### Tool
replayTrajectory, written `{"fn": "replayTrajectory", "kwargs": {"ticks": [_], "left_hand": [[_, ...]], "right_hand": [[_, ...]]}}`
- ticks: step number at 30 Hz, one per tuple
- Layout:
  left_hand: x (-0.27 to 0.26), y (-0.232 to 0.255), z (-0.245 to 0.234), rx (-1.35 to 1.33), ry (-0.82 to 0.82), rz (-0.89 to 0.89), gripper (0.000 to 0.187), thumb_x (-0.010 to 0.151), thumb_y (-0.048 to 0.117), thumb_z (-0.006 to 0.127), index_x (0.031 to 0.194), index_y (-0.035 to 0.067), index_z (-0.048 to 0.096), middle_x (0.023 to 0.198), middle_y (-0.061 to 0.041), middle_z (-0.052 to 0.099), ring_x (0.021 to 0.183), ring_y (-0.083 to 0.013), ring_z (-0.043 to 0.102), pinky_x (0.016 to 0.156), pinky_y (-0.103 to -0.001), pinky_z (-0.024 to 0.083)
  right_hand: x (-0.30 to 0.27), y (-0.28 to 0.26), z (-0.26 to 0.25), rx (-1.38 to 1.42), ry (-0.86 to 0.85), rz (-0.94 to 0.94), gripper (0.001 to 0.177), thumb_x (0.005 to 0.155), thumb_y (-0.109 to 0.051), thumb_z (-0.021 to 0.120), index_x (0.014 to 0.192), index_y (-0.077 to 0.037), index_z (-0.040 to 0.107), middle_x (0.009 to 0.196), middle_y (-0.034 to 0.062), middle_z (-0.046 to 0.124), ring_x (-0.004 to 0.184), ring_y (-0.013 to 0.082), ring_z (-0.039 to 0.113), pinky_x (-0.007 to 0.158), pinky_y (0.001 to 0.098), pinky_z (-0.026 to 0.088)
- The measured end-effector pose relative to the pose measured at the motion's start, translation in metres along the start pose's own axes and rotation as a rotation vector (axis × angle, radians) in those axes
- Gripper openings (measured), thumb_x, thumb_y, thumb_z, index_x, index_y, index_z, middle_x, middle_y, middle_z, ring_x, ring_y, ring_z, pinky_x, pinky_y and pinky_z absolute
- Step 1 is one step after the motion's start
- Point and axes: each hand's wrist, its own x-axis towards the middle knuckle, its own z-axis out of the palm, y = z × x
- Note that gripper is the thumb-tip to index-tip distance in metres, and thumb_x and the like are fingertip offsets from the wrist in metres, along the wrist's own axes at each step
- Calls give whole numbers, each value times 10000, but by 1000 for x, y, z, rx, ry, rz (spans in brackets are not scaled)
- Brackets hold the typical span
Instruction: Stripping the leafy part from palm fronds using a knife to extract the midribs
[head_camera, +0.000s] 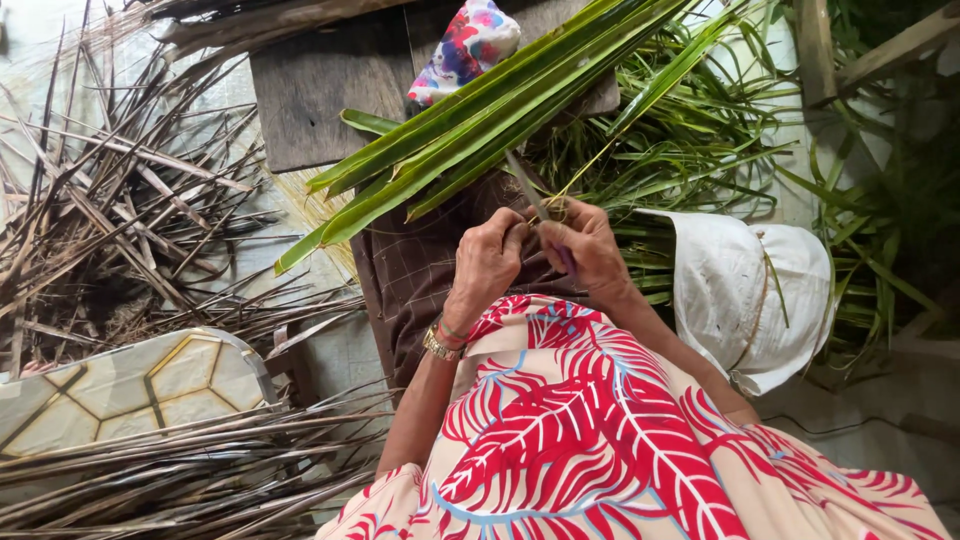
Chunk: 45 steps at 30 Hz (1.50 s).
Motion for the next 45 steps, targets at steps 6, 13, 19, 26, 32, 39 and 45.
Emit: {"fn": "replayTrajectory", "kwargs": {"ticks": [6,13,19,26,32,39,45], "left_hand": [[-3,-5,-1,5,18,54,70,991,263,618,1008,223,673,794,-117,726,842,-395,722,718,-506,560],[-14,-5,-22,4,12,109,41,983,198,634,981,175,669,783,-166,709,807,-430,706,690,-501,547],[-19,-30,-37,-5,-12,109,34,975,196,656,971,194,690,786,-135,711,787,-383,713,691,-453,552],[-32,-57,-63,44,-5,67,25,959,195,680,966,198,704,799,-98,731,758,-310,722,700,-436,550],[-11,-29,-35,141,63,175,54,960,222,674,994,180,670,793,-138,717,779,-408,710,683,-518,552],[0,4,4,295,230,294,43,944,191,628,977,174,607,804,-117,684,691,-404,698,637,-537,554],[-4,-13,-1,314,254,301,50,994,247,591,957,213,597,764,-45,654,688,-338,710,620,-459,571]], "right_hand": [[13,-18,-18,80,12,17,236,903,48,679,1138,55,654,626,212,580,334,201,495,257,302,395],[31,-36,-42,119,50,19,250,935,-15,685,1170,67,660,652,183,589,370,193,505,285,305,423],[47,-44,-79,67,84,-29,243,967,-67,680,1180,49,665,661,160,580,402,192,514,310,311,441],[57,-68,-116,5,196,-98,230,1011,-132,679,1206,-10,683,703,117,611,446,165,544,331,289,458],[32,-58,-45,-148,168,-95,223,987,-24,586,1194,9,662,590,94,542,339,144,489,265,284,420],[-6,-12,27,18,52,22,187,912,61,651,1098,70,650,586,112,516,335,134,462,267,259,396],[16,-29,-6,74,49,5,204,944,15,622,1139,58,666,584,123,550,335,151,503,258,272,408]]}}
